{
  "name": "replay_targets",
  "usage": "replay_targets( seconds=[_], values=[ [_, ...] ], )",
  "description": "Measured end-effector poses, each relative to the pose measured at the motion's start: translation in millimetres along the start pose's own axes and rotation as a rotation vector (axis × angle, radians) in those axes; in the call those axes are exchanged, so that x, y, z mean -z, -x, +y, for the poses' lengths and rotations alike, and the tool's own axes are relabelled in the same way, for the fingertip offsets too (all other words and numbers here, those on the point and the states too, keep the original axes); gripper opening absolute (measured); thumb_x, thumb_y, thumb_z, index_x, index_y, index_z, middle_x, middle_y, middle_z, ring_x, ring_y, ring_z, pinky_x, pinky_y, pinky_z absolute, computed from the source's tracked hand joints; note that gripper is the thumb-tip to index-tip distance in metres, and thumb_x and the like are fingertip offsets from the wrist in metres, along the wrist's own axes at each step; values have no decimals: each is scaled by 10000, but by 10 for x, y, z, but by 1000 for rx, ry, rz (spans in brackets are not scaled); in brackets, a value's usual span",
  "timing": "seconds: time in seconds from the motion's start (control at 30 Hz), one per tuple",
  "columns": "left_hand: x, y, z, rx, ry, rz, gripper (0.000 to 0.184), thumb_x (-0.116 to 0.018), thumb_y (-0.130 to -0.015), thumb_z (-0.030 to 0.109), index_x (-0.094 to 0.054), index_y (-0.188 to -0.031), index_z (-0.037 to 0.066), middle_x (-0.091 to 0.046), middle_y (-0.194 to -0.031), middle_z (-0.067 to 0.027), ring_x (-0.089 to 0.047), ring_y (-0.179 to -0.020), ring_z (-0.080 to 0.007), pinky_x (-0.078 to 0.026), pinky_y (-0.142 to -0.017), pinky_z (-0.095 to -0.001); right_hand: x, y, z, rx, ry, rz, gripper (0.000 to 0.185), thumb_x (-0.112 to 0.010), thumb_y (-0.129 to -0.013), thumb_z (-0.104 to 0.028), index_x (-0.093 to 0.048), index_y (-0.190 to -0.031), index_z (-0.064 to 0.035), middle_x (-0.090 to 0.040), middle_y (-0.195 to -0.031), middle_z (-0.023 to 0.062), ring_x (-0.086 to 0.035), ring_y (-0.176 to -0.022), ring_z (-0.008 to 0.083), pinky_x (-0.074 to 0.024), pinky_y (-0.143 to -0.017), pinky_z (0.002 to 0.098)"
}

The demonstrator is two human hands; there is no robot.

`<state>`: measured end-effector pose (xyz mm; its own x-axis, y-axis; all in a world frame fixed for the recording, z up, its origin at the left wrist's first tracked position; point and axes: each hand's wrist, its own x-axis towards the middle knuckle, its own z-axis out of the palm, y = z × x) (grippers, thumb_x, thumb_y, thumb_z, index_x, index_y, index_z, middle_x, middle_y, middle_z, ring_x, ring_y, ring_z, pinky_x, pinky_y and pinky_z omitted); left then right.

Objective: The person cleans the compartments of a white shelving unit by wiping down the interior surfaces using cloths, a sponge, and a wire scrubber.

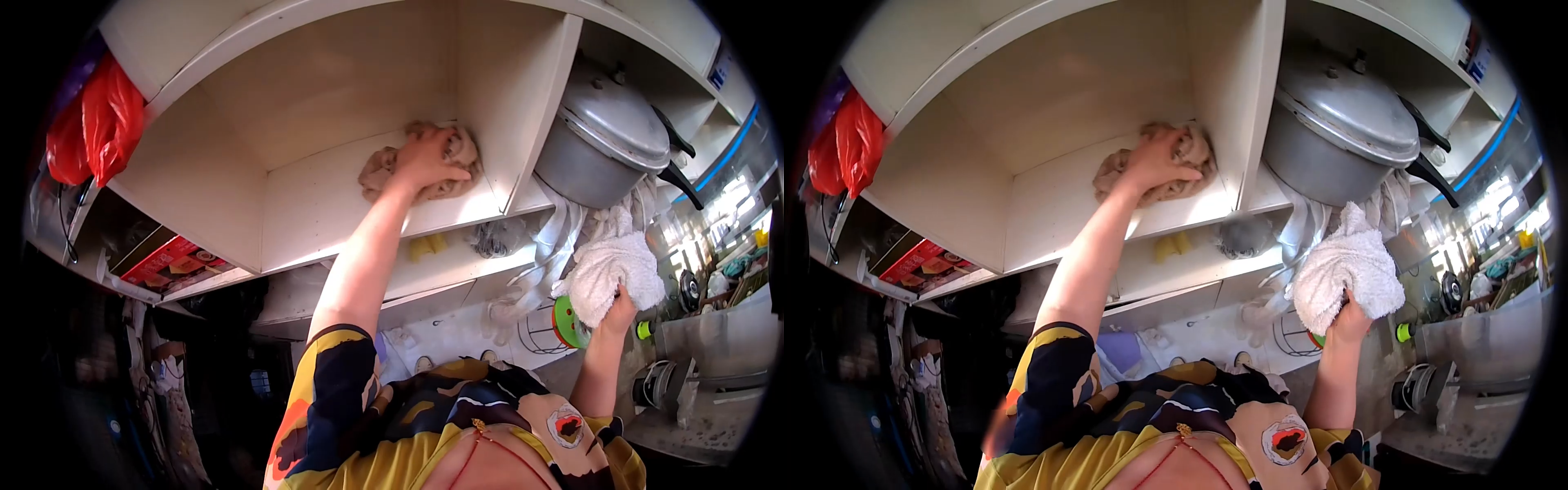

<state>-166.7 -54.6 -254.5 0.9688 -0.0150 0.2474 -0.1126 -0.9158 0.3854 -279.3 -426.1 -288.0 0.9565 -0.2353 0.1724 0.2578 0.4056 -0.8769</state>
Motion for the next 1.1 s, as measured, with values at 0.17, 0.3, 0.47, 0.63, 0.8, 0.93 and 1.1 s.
replay_targets(
  seconds=[0.17, 0.3, 0.47, 0.63, 0.8, 0.93, 1.1],
  values=[
    [-222, 442, 270, -199, 90, 19, 796, -785, -564, 411, -533, -1278, 166, -545, -1255, -84, -485, -1130, -377, -438, -956, -435, -126, -78, 210, 44, -187, -264, 366, -546, -841, -74, -542, -1195, 16, -575, -1192, 125, -553, -1108, 255, -432, -975, 388],
    [167, 1085, 457, -288, 125, -61, 668, -789, -601, 269, -567, -1227, 199, -554, -1255, -19, -510, -1094, -347, -454, -932, -421, -552, -48, 218, 110, -82, -424, 303, -572, -860, -135, -585, -1117, 26, -614, -1113, 121, -585, -1030, 231, -448, -933, 362],
    [448, 1461, 101, -202, 537, -69, 686, -820, -602, 172, -574, -1241, 133, -585, -1240, -89, -553, -1121, -300, -452, -970, -376, -749, 26, 236, 58, -202, -615, 345, -554, -897, -182, -541, -1172, 25, -597, -1137, 124, -572, -1052, 234, -447, -947, 369],
    [1414, 1457, -106, 190, 683, 162, 673, -798, -647, 52, -540, -1268, 28, -564, -1271, -124, -530, -1181, -231, -405, -1030, -309, -874, 20, 249, 52, -110, -513, 280, -599, -874, -178, -609, -1070, 23, -640, -1043, 107, -604, -960, 206, -463, -900, 346],
    [1749, 1227, -1411, 236, -386, 344, 714, -747, -690, 414, -528, -1301, 116, -352, -1446, -135, -423, -1248, -366, -389, -1021, -420, -707, 46, 286, 61, -130, -461, 301, -595, -883, -180, -593, -1109, 18, -634, -1069, 105, -602, -980, 203, -462, -905, 342],
    [1384, 1147, -2065, 352, -426, 242, 860, -684, -656, 626, -490, -1345, 148, -307, -1475, -134, -387, -1274, -383, -344, -1056, -430, -609, 44, 236, 47, -106, -470, 310, -587, -898, -190, -586, -1130, 16, -630, -1086, 105, -599, -1002, 201, -462, -911, 343],
    [1183, 1159, -1750, 369, -451, 296, 758, -675, -680, 575, -543, -1299, 159, -408, -1410, -135, -456, -1227, -346, -349, -1045, -447, -485, -4, 202, 21, -114, -426, 293, -574, -901, -165, -589, -1131, 16, -631, -1089, 103, -601, -995, 195, -471, -896, 338]
  ],
)
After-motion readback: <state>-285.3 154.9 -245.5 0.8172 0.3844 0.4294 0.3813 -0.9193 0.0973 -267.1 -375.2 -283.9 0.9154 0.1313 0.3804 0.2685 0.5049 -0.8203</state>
